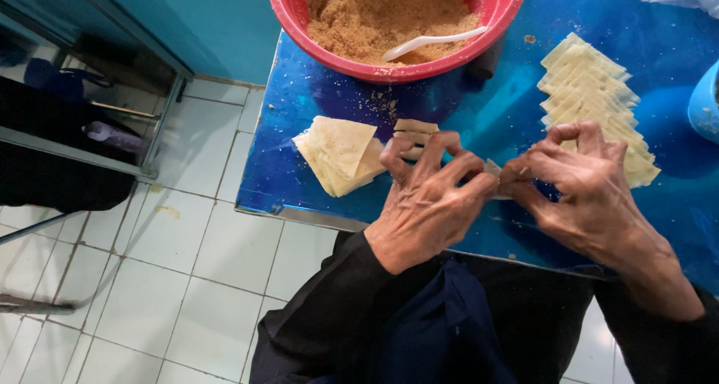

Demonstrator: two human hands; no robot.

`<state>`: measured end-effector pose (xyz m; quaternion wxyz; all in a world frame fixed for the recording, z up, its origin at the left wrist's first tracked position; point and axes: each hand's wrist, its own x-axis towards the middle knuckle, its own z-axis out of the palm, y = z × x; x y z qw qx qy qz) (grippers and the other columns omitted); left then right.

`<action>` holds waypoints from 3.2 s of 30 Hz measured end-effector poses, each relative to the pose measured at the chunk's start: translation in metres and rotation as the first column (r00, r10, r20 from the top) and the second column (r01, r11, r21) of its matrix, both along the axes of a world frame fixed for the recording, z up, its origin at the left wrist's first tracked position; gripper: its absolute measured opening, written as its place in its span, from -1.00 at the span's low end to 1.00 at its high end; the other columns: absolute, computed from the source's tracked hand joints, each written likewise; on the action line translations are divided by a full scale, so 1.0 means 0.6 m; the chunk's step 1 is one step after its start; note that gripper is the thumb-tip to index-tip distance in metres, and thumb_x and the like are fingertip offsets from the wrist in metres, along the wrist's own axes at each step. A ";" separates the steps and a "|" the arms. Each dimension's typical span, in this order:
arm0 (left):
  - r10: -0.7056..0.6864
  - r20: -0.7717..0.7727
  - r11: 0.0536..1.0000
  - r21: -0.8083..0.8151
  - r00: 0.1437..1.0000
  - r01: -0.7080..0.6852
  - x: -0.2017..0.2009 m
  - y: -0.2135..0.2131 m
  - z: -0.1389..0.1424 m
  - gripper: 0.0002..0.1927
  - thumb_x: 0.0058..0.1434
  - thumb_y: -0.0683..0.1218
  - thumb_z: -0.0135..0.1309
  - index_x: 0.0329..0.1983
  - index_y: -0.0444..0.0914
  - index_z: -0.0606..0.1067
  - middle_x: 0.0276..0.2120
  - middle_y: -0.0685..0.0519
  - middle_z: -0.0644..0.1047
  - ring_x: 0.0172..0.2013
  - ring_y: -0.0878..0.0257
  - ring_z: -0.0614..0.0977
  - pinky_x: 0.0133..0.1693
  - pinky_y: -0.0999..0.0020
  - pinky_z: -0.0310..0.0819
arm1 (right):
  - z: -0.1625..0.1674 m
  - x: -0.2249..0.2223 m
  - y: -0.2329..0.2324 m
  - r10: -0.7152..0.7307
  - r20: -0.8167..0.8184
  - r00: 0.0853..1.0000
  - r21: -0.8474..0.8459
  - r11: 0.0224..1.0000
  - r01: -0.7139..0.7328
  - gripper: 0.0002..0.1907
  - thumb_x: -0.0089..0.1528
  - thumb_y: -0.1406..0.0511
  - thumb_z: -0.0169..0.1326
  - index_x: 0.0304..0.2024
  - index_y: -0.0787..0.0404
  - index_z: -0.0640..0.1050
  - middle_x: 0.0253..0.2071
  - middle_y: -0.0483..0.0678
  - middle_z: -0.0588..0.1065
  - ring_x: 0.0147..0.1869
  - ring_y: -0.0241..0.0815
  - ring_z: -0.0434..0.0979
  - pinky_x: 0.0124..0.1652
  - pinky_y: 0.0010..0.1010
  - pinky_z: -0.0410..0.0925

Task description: The person sits at a blue table and makes filled wafer rolls. They take a thin triangular pastry sheet, spoon brown filling from a red bowl onto it using a plastic spoon, roll the sheet by hand into a cylinder, and set the finished roll on the table with the others.

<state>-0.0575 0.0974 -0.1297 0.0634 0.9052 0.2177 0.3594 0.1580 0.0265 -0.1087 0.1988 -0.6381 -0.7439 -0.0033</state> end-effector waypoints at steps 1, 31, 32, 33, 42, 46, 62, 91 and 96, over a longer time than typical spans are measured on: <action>0.004 0.006 1.000 0.006 1.000 -0.004 0.001 0.000 0.000 -0.80 0.10 -0.08 0.23 -0.19 -0.06 0.54 -0.14 0.24 0.52 0.15 0.18 0.42 0.13 -0.12 -0.07 | -0.001 -0.002 -0.004 0.011 0.002 1.000 0.019 1.000 -0.011 -0.76 0.05 0.27 0.31 -0.20 -0.02 0.68 -0.13 -0.27 0.61 0.24 -0.09 0.36 0.13 -0.05 0.13; 0.112 -0.024 0.986 0.125 0.993 -0.108 0.001 0.001 -0.007 -0.88 0.27 -0.04 0.20 -0.14 0.00 0.58 -0.20 0.27 0.53 0.20 0.26 0.43 0.15 -0.07 -0.05 | -0.019 0.005 0.004 0.011 0.071 0.997 -0.004 1.000 -0.010 -0.78 0.11 0.18 0.31 -0.19 -0.02 0.68 -0.10 -0.31 0.60 0.33 -0.16 0.34 0.20 -0.01 0.00; 0.139 -0.039 0.980 0.149 0.989 -0.132 0.002 0.000 -0.008 -0.88 0.26 -0.04 0.21 -0.14 0.00 0.59 -0.20 0.27 0.52 0.19 0.27 0.43 0.15 -0.06 -0.04 | -0.016 0.001 0.000 0.006 0.090 0.996 0.021 1.000 -0.008 -0.77 0.12 0.18 0.31 -0.17 -0.03 0.67 -0.08 -0.32 0.59 0.36 -0.16 0.33 0.23 0.00 0.00; 0.148 -0.048 0.978 0.158 0.988 -0.139 0.003 -0.001 -0.008 -0.87 0.27 -0.04 0.20 -0.11 -0.01 0.60 -0.19 0.27 0.52 0.20 0.27 0.43 0.16 -0.06 -0.05 | -0.014 -0.004 -0.005 -0.005 0.115 0.993 0.061 0.998 -0.002 -0.79 0.14 0.20 0.31 -0.16 -0.03 0.68 -0.06 -0.32 0.59 0.35 -0.14 0.32 0.24 0.00 -0.01; 0.161 -0.026 0.976 0.151 0.987 -0.155 0.005 -0.001 -0.005 -0.86 0.29 -0.05 0.19 -0.09 0.01 0.58 -0.17 0.27 0.51 0.24 0.24 0.43 0.14 -0.06 -0.04 | 0.008 -0.030 -0.017 -0.025 0.239 0.971 0.156 0.988 -0.013 -0.79 0.11 0.20 0.35 -0.21 0.04 0.71 -0.08 -0.27 0.60 0.31 -0.06 0.31 0.18 0.07 -0.04; 0.161 -0.027 0.979 0.134 0.987 -0.156 0.004 -0.004 -0.002 -0.84 0.30 -0.04 0.19 -0.06 0.01 0.59 -0.11 0.26 0.50 0.27 0.22 0.41 0.14 -0.08 -0.01 | 0.005 -0.031 -0.020 -0.059 0.288 0.956 0.197 0.980 0.001 -0.86 0.22 0.20 0.34 -0.17 -0.01 0.71 -0.02 -0.31 0.60 0.40 -0.06 0.27 0.20 -0.01 -0.03; 0.399 0.109 0.894 0.176 0.911 -0.412 -0.058 -0.012 0.024 -0.57 0.40 -0.03 0.21 0.33 0.04 0.52 0.22 0.32 0.37 0.33 0.21 0.30 0.21 0.03 -0.14 | 0.027 -0.052 0.009 -0.114 0.660 0.743 0.198 0.980 -0.026 -0.62 0.23 -0.02 0.26 0.02 -0.08 0.72 0.08 -0.28 0.49 0.38 0.00 0.14 0.07 0.02 -0.06; 0.330 0.269 0.939 0.002 0.905 -0.343 -0.122 0.017 0.032 -0.58 0.28 -0.09 0.30 0.19 -0.09 0.51 0.00 0.19 0.52 0.16 0.17 0.46 0.17 0.05 -0.09 | 0.039 0.042 -0.084 -0.286 0.497 0.819 0.161 0.958 0.237 -0.75 0.21 0.05 0.32 -0.10 -0.12 0.71 -0.01 -0.34 0.60 0.30 -0.18 0.29 0.21 -0.16 -0.03; 0.092 0.231 0.996 -0.025 0.969 -0.089 -0.057 -0.039 0.042 -0.60 0.30 -0.06 0.29 0.19 -0.04 0.51 0.00 0.25 0.52 0.17 0.25 0.48 0.22 0.02 -0.07 | 0.006 0.079 -0.105 -0.279 0.508 0.815 0.186 0.959 0.212 -0.73 0.22 0.05 0.32 -0.08 -0.07 0.71 -0.02 -0.31 0.63 0.29 -0.21 0.33 0.21 -0.18 -0.04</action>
